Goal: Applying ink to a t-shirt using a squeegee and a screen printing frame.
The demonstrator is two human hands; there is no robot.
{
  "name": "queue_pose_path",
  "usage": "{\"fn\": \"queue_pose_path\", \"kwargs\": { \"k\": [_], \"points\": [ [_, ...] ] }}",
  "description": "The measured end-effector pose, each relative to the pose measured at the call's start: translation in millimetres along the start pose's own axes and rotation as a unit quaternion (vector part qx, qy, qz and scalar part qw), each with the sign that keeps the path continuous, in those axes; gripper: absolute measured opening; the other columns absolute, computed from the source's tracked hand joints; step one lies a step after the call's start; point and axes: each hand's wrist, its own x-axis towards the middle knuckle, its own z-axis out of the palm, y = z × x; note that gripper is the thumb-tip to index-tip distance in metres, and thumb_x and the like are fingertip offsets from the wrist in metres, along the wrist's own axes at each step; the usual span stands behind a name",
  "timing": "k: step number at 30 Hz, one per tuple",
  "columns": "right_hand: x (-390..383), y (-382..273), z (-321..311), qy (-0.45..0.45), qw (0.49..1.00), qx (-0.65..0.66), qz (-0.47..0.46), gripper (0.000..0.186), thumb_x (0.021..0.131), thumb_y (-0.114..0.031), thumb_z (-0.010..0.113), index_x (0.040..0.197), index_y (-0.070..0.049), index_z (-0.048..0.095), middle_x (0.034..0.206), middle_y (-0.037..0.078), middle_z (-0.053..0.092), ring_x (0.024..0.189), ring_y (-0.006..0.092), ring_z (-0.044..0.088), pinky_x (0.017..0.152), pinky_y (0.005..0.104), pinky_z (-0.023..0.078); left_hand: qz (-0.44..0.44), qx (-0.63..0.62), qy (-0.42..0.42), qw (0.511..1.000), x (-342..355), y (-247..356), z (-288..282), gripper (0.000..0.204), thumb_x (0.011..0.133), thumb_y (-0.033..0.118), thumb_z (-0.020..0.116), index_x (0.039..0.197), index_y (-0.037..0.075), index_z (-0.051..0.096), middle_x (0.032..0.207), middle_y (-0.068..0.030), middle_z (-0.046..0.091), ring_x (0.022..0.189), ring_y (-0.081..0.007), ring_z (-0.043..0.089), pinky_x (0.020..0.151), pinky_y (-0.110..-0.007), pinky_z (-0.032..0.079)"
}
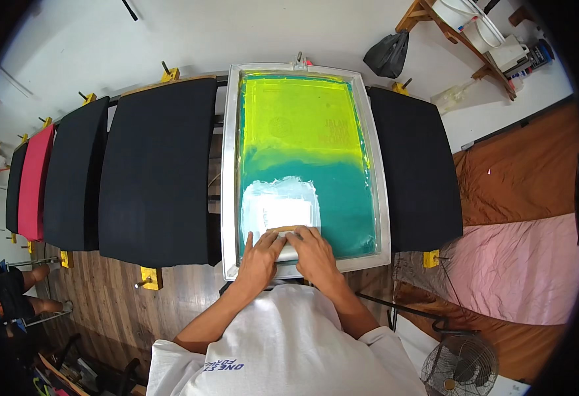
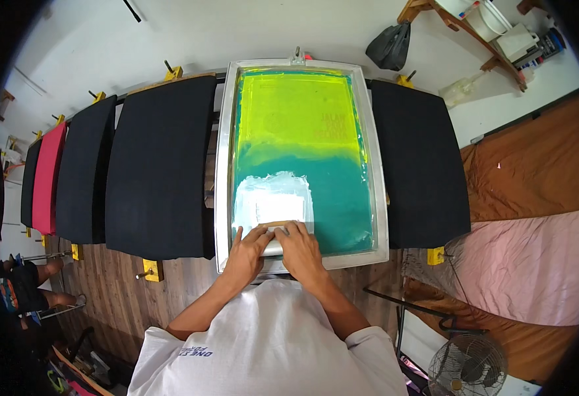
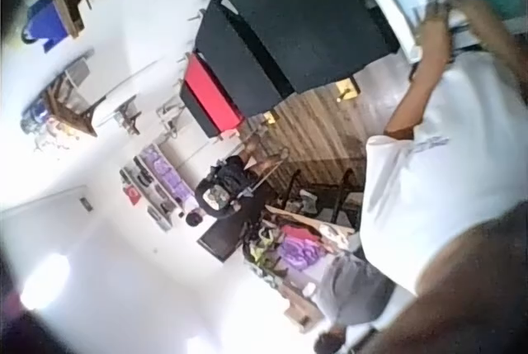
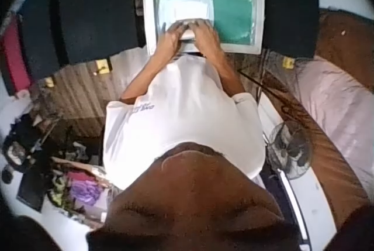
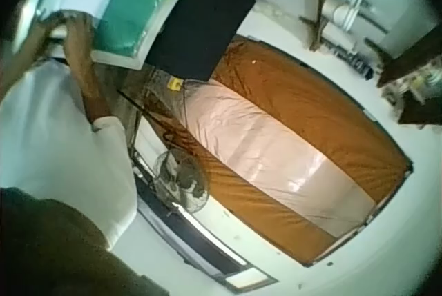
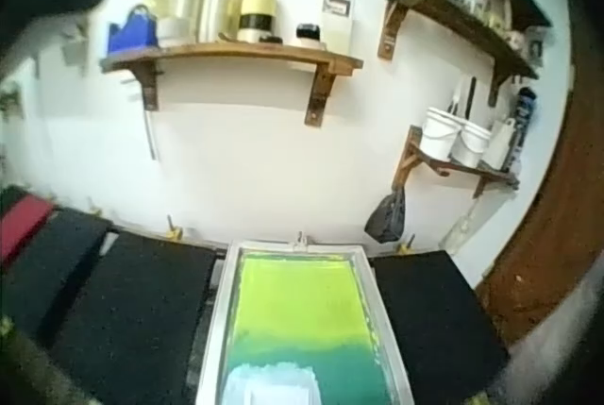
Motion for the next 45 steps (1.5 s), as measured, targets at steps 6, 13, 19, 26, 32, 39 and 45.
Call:
{"fn": "queue_pose_path", "kwargs": {
  "k": [6, 13, 19, 26, 32, 39, 45],
  "points": [
    [-3, -6, 2, 0.013, 1.000, 0.003, 0.008, 0.038, 0.079, 0.004, 0.059, 0.116, 0.001, 0.066, 0.123, 0.018, 0.058, 0.123, 0.0363, 0.052, 0.085, 0.0462, 0.054, 0.000, 0.007, 0.002, 1.000, -5, -2, 2, 0.055, 0.077, -0.012, 0.055, 0.130, 0.002, 0.059, 0.135, -0.0223, 0.057, 0.130, -0.0382, 0.052, 0.110, -0.061, 0.035],
    [-8, -9, -6, 0.002, 1.000, -0.029, -0.003, 0.042, 0.078, 0.005, 0.060, 0.120, 0.000, 0.064, 0.122, 0.018, 0.058, 0.122, 0.0358, 0.052, 0.086, 0.0469, 0.053, 0.011, 0.019, 0.024, 0.999, -13, -6, 11, 0.053, 0.078, -0.010, 0.056, 0.129, 0.002, 0.059, 0.136, -0.0223, 0.057, 0.130, -0.0383, 0.052, 0.110, -0.059, 0.037],
    [-13, -8, 1, 0.026, 0.999, -0.025, -0.007, 0.042, 0.077, 0.005, 0.060, 0.119, 0.001, 0.064, 0.122, 0.018, 0.058, 0.122, 0.0354, 0.052, 0.086, 0.0461, 0.052, 0.013, 0.026, 0.010, 1.000, -12, -5, 7, 0.066, 0.069, -0.014, 0.062, 0.132, 0.005, 0.058, 0.137, -0.0210, 0.056, 0.131, -0.0376, 0.050, 0.110, -0.058, 0.038],
    [-18, -8, 6, 0.030, 0.999, -0.012, -0.004, 0.040, 0.078, 0.005, 0.060, 0.117, 0.003, 0.064, 0.122, 0.018, 0.057, 0.121, 0.0357, 0.053, 0.084, 0.0447, 0.054, 0.011, 0.009, 0.002, 1.000, -18, -4, 9, 0.067, 0.069, -0.012, 0.063, 0.133, 0.005, 0.057, 0.138, -0.0208, 0.055, 0.131, -0.0379, 0.050, 0.111, -0.057, 0.037],
    [-25, -10, 7, 0.023, 1.000, -0.014, 0.000, 0.040, 0.078, 0.004, 0.060, 0.118, 0.002, 0.064, 0.122, 0.018, 0.057, 0.122, 0.0355, 0.053, 0.086, 0.0444, 0.053, 0.013, 0.012, -0.013, 1.000, -23, 0, 7, 0.063, 0.072, -0.010, 0.064, 0.133, 0.004, 0.057, 0.138, -0.0210, 0.055, 0.131, -0.0374, 0.050, 0.111, -0.056, 0.037],
    [-31, -17, -1, 0.022, 0.999, -0.036, -0.003, 0.039, 0.079, 0.003, 0.059, 0.118, 0.002, 0.064, 0.124, 0.019, 0.057, 0.121, 0.0348, 0.053, 0.087, 0.0437, 0.053, 0.014, 0.012, -0.028, 0.999, -30, -1, 12, 0.056, 0.077, -0.007, 0.062, 0.132, 0.003, 0.057, 0.135, -0.0210, 0.057, 0.130, -0.0367, 0.051, 0.111, -0.057, 0.037],
    [-35, -19, -2, 0.009, 1.000, -0.015, 0.004, 0.039, 0.079, 0.003, 0.059, 0.118, 0.002, 0.064, 0.123, 0.019, 0.057, 0.121, 0.0349, 0.053, 0.089, 0.0448, 0.052, 0.018, 0.023, -0.035, 0.999, -35, -3, 13, 0.066, 0.070, -0.007, 0.067, 0.134, 0.005, 0.056, 0.139, -0.0195, 0.055, 0.133, -0.0359, 0.049, 0.112, -0.056, 0.037]
  ]
}}
